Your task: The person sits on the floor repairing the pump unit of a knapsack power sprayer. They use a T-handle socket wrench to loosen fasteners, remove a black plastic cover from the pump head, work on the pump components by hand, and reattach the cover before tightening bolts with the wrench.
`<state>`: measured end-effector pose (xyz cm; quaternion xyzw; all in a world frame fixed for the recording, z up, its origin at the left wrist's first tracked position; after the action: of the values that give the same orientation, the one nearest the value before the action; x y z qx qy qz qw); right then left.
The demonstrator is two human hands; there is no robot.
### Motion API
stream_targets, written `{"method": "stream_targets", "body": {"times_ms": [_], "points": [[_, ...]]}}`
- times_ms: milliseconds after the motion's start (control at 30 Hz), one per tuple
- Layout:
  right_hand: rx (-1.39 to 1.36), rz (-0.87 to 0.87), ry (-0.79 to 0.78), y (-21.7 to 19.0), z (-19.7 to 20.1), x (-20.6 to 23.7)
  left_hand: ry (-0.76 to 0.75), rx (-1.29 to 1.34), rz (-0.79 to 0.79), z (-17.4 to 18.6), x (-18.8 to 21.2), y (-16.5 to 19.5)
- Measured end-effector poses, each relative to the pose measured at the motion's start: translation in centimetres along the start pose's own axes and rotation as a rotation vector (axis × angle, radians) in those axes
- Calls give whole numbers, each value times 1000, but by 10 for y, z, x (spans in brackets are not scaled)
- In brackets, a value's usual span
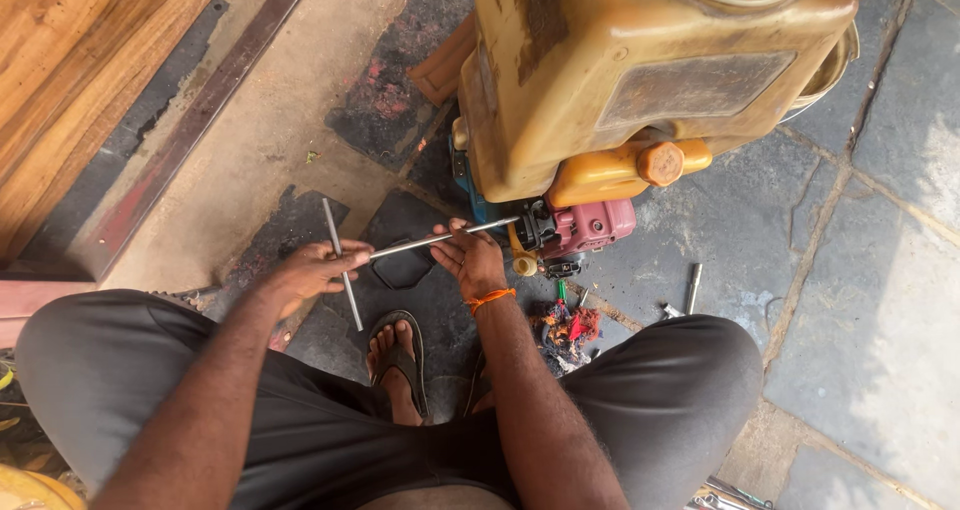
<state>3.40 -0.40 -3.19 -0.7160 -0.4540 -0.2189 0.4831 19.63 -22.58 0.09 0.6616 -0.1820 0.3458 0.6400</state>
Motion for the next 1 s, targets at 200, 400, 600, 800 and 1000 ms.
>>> {"method": "stream_targets", "body": {"times_ms": [200, 400, 600, 800, 1000], "points": [[32, 10, -26, 0, 6, -4, -176, -194, 184, 21, -10, 17], [57, 0, -23, -2, 9, -6, 139, -927, -39, -3, -3, 7], [9, -3, 2, -3, 7, -6, 526, -1285, -323, -26, 23, 3], [41, -28, 72, 3, 10, -8, 422, 548, 387, -25, 21, 0], [73, -7, 46, 6, 10, -5, 249, 746, 521, -5, 3, 9]]}}
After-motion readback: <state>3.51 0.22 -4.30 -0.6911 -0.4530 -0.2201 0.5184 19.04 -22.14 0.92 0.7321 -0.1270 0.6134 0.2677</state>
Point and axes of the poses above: each hand's wrist, its own x-axis away from the middle knuckle, its own z-axis out of the back of the hand, y = z × x, the point moved 1 cm from there along -x, towards the middle knuckle, and after that the axes turned 6 degrees about -z, right-handed, at the moved point
